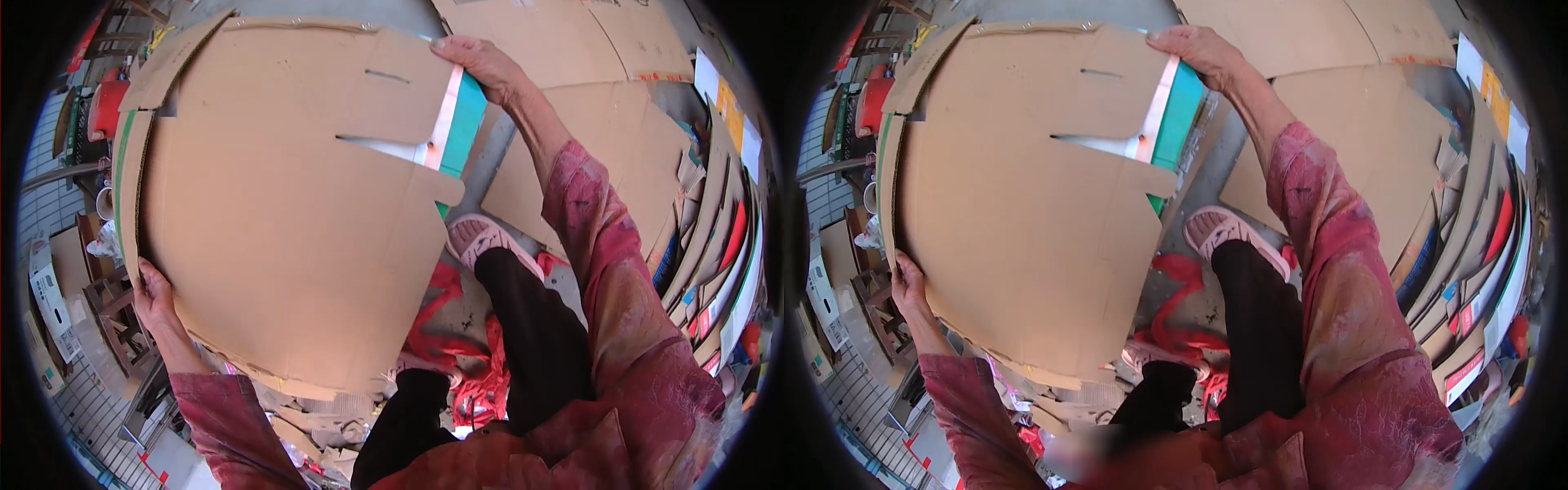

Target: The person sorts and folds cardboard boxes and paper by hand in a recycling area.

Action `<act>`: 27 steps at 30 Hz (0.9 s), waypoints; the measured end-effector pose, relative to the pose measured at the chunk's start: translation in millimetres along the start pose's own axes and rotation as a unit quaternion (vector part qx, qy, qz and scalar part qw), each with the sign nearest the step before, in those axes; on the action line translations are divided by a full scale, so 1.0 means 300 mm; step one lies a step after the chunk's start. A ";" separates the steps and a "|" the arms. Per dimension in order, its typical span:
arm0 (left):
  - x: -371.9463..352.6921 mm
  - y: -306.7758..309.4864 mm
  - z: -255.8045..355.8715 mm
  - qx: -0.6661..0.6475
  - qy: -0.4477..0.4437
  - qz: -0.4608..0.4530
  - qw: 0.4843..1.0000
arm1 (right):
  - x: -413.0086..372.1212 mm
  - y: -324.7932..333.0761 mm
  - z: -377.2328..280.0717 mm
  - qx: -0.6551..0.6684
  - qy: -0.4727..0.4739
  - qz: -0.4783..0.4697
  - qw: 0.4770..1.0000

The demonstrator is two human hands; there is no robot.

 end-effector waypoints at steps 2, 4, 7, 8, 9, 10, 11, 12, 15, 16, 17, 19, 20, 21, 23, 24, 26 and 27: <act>-0.005 -0.009 0.014 -0.008 0.010 0.006 1.000 | -0.049 -0.009 0.010 0.015 -0.013 -0.029 0.999; -0.006 -0.032 0.023 0.015 0.017 -0.010 1.000 | -0.175 0.000 0.007 0.262 -0.036 0.024 0.964; -0.004 -0.047 0.028 0.005 0.038 -0.006 0.999 | -0.320 -0.057 0.157 0.356 -0.103 -0.086 0.925; -0.003 -0.044 0.027 0.011 0.040 -0.006 0.999 | -0.378 -0.096 0.205 0.404 -0.136 -0.180 0.886; -0.001 -0.049 0.023 0.005 0.051 -0.025 0.998 | -0.426 -0.130 0.248 0.339 -0.166 -0.153 0.913; -0.005 -0.044 0.029 0.006 0.051 -0.021 0.998 | -0.467 -0.176 0.284 0.270 -0.194 -0.127 0.934; -0.005 -0.044 0.034 -0.004 0.046 -0.007 0.999 | -0.505 -0.229 0.293 0.231 -0.219 -0.138 0.938; -0.003 -0.051 0.035 -0.016 0.042 0.005 0.999 | -0.537 -0.284 0.288 0.189 -0.241 -0.150 0.940; -0.013 -0.090 0.046 0.000 0.054 0.001 0.999 | -0.550 -0.446 0.241 0.111 -0.220 -0.125 0.961; -0.007 -0.097 0.055 -0.007 0.066 -0.013 0.998 | -0.530 -0.477 0.250 0.103 -0.184 -0.141 0.967; -0.003 -0.101 0.062 -0.013 0.061 -0.016 0.998 | -0.517 -0.499 0.254 0.096 -0.150 -0.155 0.972; 0.002 -0.107 0.069 -0.019 0.059 -0.022 0.998 | -0.492 -0.514 0.278 0.065 -0.174 -0.133 0.974; 0.000 -0.107 0.072 -0.008 0.060 -0.016 0.998 | -0.488 -0.508 0.294 0.032 -0.200 -0.114 0.973; 0.002 -0.107 0.075 -0.002 0.060 -0.014 0.998 | -0.478 -0.499 0.303 0.027 -0.194 -0.115 0.974; 0.003 -0.102 0.076 -0.009 0.068 -0.015 0.998 | -0.459 -0.472 0.330 0.100 -0.180 -0.111 0.972; 0.000 -0.096 0.074 -0.006 0.078 -0.009 0.997 | -0.457 -0.462 0.346 0.101 -0.183 -0.111 0.972; -0.010 -0.067 0.041 -0.009 0.076 -0.016 0.997 | -0.452 -0.464 0.362 0.115 -0.210 -0.139 0.961; -0.013 -0.058 0.020 -0.006 0.074 -0.018 0.997 | -0.454 -0.464 0.362 0.111 -0.208 -0.141 0.962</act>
Point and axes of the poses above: each hand's wrist, its own x-axis towards the middle knuckle, its own y-axis out of the back of the hand, z = x × y, the point moved 7 cm from there along x, towards the middle knuckle, and after that the axes turned 5 degrees about z, right-handed, at the moved point
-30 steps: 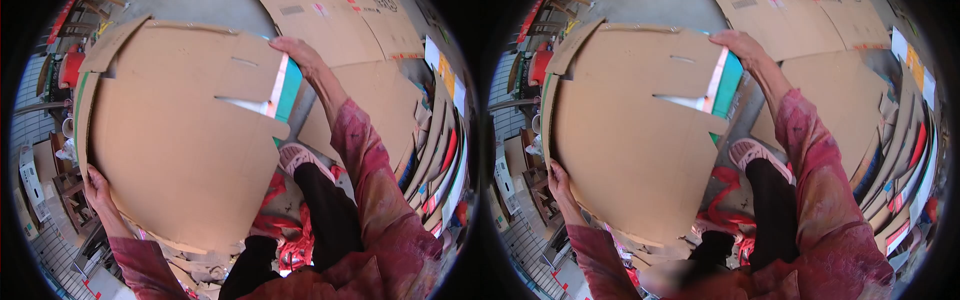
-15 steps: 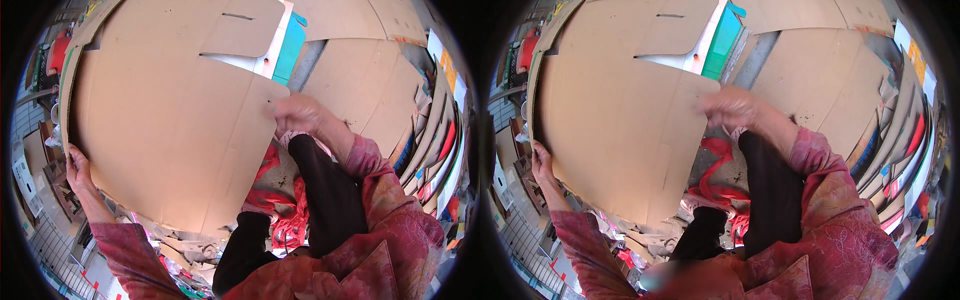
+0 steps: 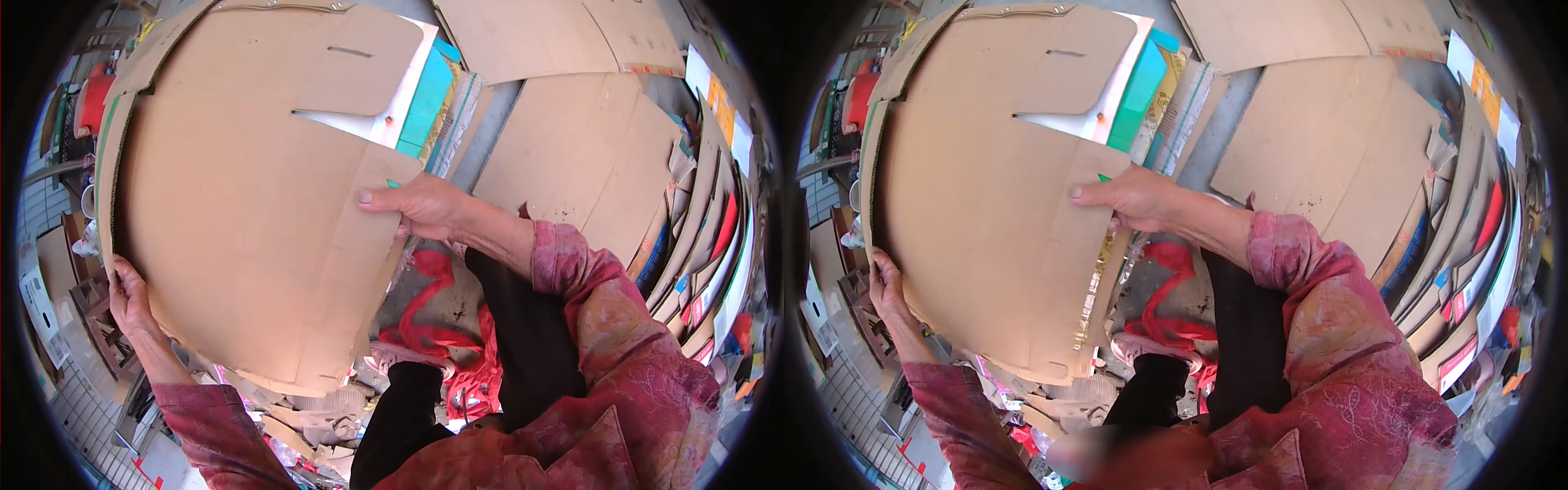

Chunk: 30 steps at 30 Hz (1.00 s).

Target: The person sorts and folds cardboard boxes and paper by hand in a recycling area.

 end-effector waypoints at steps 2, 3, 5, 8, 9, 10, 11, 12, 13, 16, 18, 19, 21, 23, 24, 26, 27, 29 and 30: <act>0.025 0.037 -0.010 -0.020 0.010 -0.012 1.000 | -0.007 0.020 -0.009 0.054 0.030 0.071 0.996; 0.034 0.053 -0.017 -0.028 0.013 -0.015 0.999 | -0.019 0.010 -0.017 0.048 0.031 0.062 0.996; 0.031 0.081 -0.052 -0.007 -0.014 -0.002 1.000 | -0.074 0.057 0.002 0.068 -0.053 0.139 0.987; 0.031 0.104 -0.087 0.044 -0.067 -0.001 0.997 | -0.171 0.133 -0.057 -0.124 -0.040 0.139 0.982; 0.013 0.101 -0.102 0.065 -0.086 0.001 0.994 | -0.193 0.143 -0.089 -0.203 -0.026 0.131 0.970; -0.049 0.042 -0.155 0.066 -0.113 -0.009 0.991 | -0.193 0.089 -0.207 -0.298 0.020 0.133 0.945; -0.104 0.015 -0.229 0.080 -0.121 -0.001 0.989 | -0.224 0.043 -0.280 -0.370 0.054 0.153 0.915; -0.088 0.043 -0.219 0.062 -0.128 0.036 0.989 | -0.188 -0.008 -0.319 -0.383 0.069 0.140 0.910; -0.059 0.092 -0.215 0.044 -0.130 0.076 0.988 | -0.164 -0.107 -0.405 -0.478 0.220 0.136 0.840; -0.066 0.098 -0.248 0.035 -0.147 0.093 0.984 | -0.069 -0.406 -0.501 -0.624 0.487 0.070 0.607; -0.067 0.083 -0.278 -0.015 -0.134 0.095 0.986 | 0.058 -0.570 -0.497 -0.655 0.529 0.054 0.536; -0.068 0.067 -0.296 -0.019 -0.157 0.075 0.985 | 0.135 -0.628 -0.503 -0.663 0.545 0.053 0.511; -0.098 0.060 -0.328 -0.022 -0.195 0.122 0.973 | 0.301 -0.764 -0.479 -0.672 0.574 0.049 0.465; -0.082 0.077 -0.335 -0.015 -0.179 0.104 0.978 | 0.420 -0.843 -0.412 -0.670 0.590 0.022 0.451; -0.053 0.112 -0.333 -0.016 -0.161 0.106 0.981 | 0.496 -0.844 -0.365 -0.718 0.526 0.032 0.455; -0.095 0.098 -0.347 -0.031 -0.149 0.140 0.978 | 0.581 -0.813 -0.273 -0.767 0.459 0.032 0.447; -0.128 0.104 -0.333 -0.041 -0.155 0.145 0.976 | 0.590 -0.780 -0.226 -0.787 0.447 0.043 0.422; -0.180 0.086 -0.355 0.013 -0.080 0.124 0.989 | 0.597 -0.755 -0.215 -0.809 0.438 0.049 0.389; -0.219 0.086 -0.354 0.053 -0.069 0.099 0.991 | 0.594 -0.751 -0.216 -0.806 0.443 0.042 0.390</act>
Point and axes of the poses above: each hand's wrist, its own x-axis towards the middle knuckle, its own y-axis out of the back of the hand, z = x × y, the point moved 7 cm from there along x, towards the middle knuckle, and after that the axes turned 5 degrees about z, right-handed, at the moved point
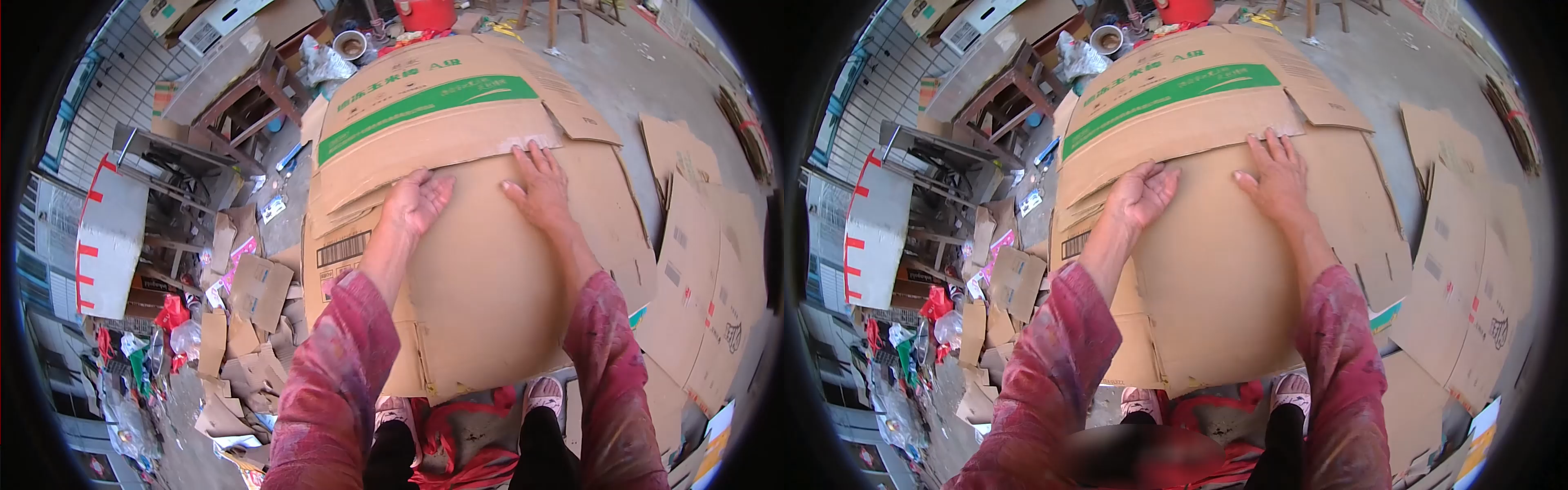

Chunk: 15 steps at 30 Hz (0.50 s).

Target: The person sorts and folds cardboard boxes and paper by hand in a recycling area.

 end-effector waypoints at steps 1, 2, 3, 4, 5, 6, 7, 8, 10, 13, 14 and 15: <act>-0.033 0.029 0.014 -0.004 -0.001 0.003 1.000 | -0.006 0.002 -0.002 0.007 0.004 0.001 1.000; -0.063 0.056 0.036 0.059 -0.008 0.005 0.998 | -0.006 0.008 -0.010 -0.002 0.008 -0.001 1.000; -0.082 0.078 0.061 0.120 -0.016 0.005 0.993 | -0.008 0.002 -0.010 -0.003 0.010 -0.001 1.000; -0.092 0.104 0.089 0.116 -0.018 0.002 0.993 | -0.010 -0.002 -0.006 -0.004 0.012 0.002 1.000; -0.097 0.151 0.155 0.214 -0.099 0.053 0.970 | -0.007 -0.003 -0.004 -0.006 0.016 0.007 1.000; -0.104 0.185 0.212 0.308 -0.178 0.106 0.929 | -0.003 -0.006 -0.006 -0.009 0.021 0.006 1.000; -0.094 0.208 0.219 0.303 -0.177 0.107 0.930 | -0.003 -0.011 -0.006 -0.021 0.013 0.004 1.000; -0.129 0.178 0.289 0.481 -0.364 0.119 0.789 | -0.005 -0.019 -0.007 -0.032 0.006 -0.001 0.999; -0.163 0.148 0.298 0.618 -0.513 0.126 0.582 | -0.006 -0.025 -0.005 -0.036 0.015 -0.003 0.999; -0.128 0.121 0.222 0.749 -0.521 0.118 0.392 | -0.009 -0.034 -0.009 -0.050 0.019 -0.006 0.999; -0.107 0.139 0.209 0.766 -0.485 0.111 0.408 | -0.011 -0.032 -0.007 -0.058 0.016 -0.008 0.998; -0.093 0.156 0.193 0.782 -0.447 0.102 0.422 | -0.017 -0.036 -0.004 -0.060 0.014 -0.011 0.998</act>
Point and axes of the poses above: each hand's wrist, its own x-axis towards the middle knuckle, its own y-axis out of the back of the hand, z = x × y, the point moved 7 cm from there along x, towards the middle knuckle, and after that the axes turned 5 degrees about z, right-handed, at the moved point
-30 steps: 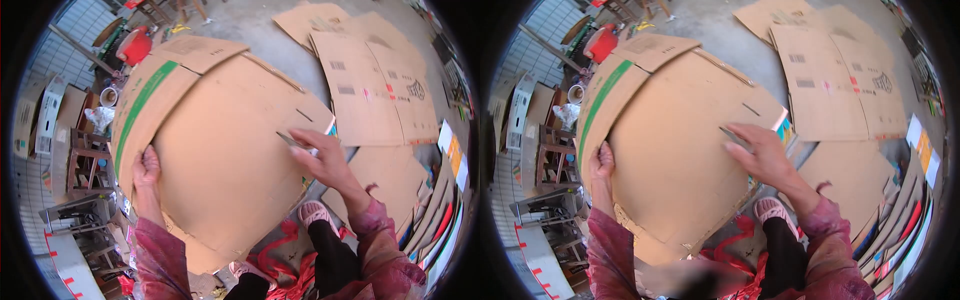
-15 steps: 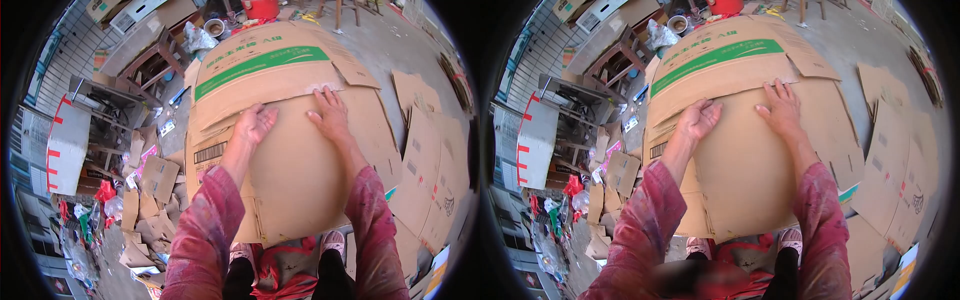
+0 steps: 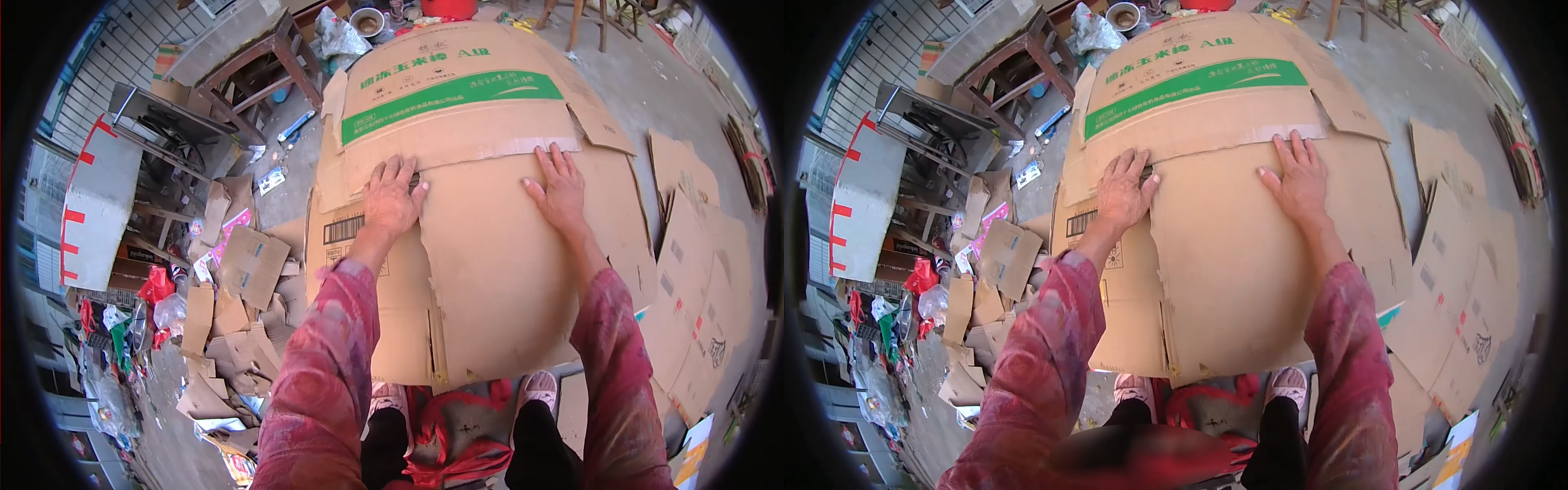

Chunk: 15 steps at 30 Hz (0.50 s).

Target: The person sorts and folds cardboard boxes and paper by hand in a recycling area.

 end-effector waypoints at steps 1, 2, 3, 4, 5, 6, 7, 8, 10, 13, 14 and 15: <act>-0.004 0.004 0.002 -0.002 0.001 -0.002 1.000 | 0.000 -0.010 0.000 -0.003 0.000 -0.005 1.000; 0.001 0.007 0.004 0.012 0.002 -0.030 0.999 | 0.002 -0.014 -0.003 -0.007 0.000 -0.006 1.000; 0.008 0.021 0.011 0.027 0.001 -0.053 0.998 | 0.006 -0.011 -0.010 -0.011 0.000 0.001 1.000; 0.013 0.056 0.019 0.024 -0.006 -0.047 0.999 | 0.004 -0.022 -0.009 -0.023 -0.018 -0.023 0.999; 0.005 0.078 0.016 0.027 -0.008 -0.070 0.997 | -0.012 -0.019 -0.003 -0.037 -0.040 -0.048 0.997; -0.019 0.094 0.011 0.030 -0.011 -0.097 0.995 | -0.044 0.013 -0.021 -0.044 -0.048 -0.045 0.997; -0.061 0.127 0.002 0.042 -0.023 -0.063 0.997 | -0.096 0.030 -0.047 -0.041 -0.049 -0.080 0.995; -0.119 0.164 -0.018 0.053 -0.033 -0.028 0.998 | -0.155 0.055 -0.052 -0.038 -0.049 -0.114 0.991; -0.275 0.242 -0.072 -0.031 -0.060 -0.032 0.997 | -0.303 0.127 -0.051 -0.033 -0.017 -0.146 0.989; -0.680 0.322 -0.247 0.059 -0.075 -0.105 0.990 | -0.572 0.296 -0.073 0.012 0.078 -0.198 0.977; -0.832 0.366 -0.308 0.113 -0.064 -0.145 0.981 | -0.688 0.352 -0.044 0.062 0.085 -0.189 0.976; -0.970 0.428 -0.359 0.063 -0.032 -0.214 0.974 | -0.833 0.398 -0.004 0.112 0.090 -0.180 0.973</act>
Point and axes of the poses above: each hand's wrist, its own x-axis towards the middle knuckle, its own y-axis out of the back of the hand, z = x × y, the point moved 7 cm from there along x, towards the middle knuckle, and after that the axes turned 5 degrees about z, right-handed, at the moved point
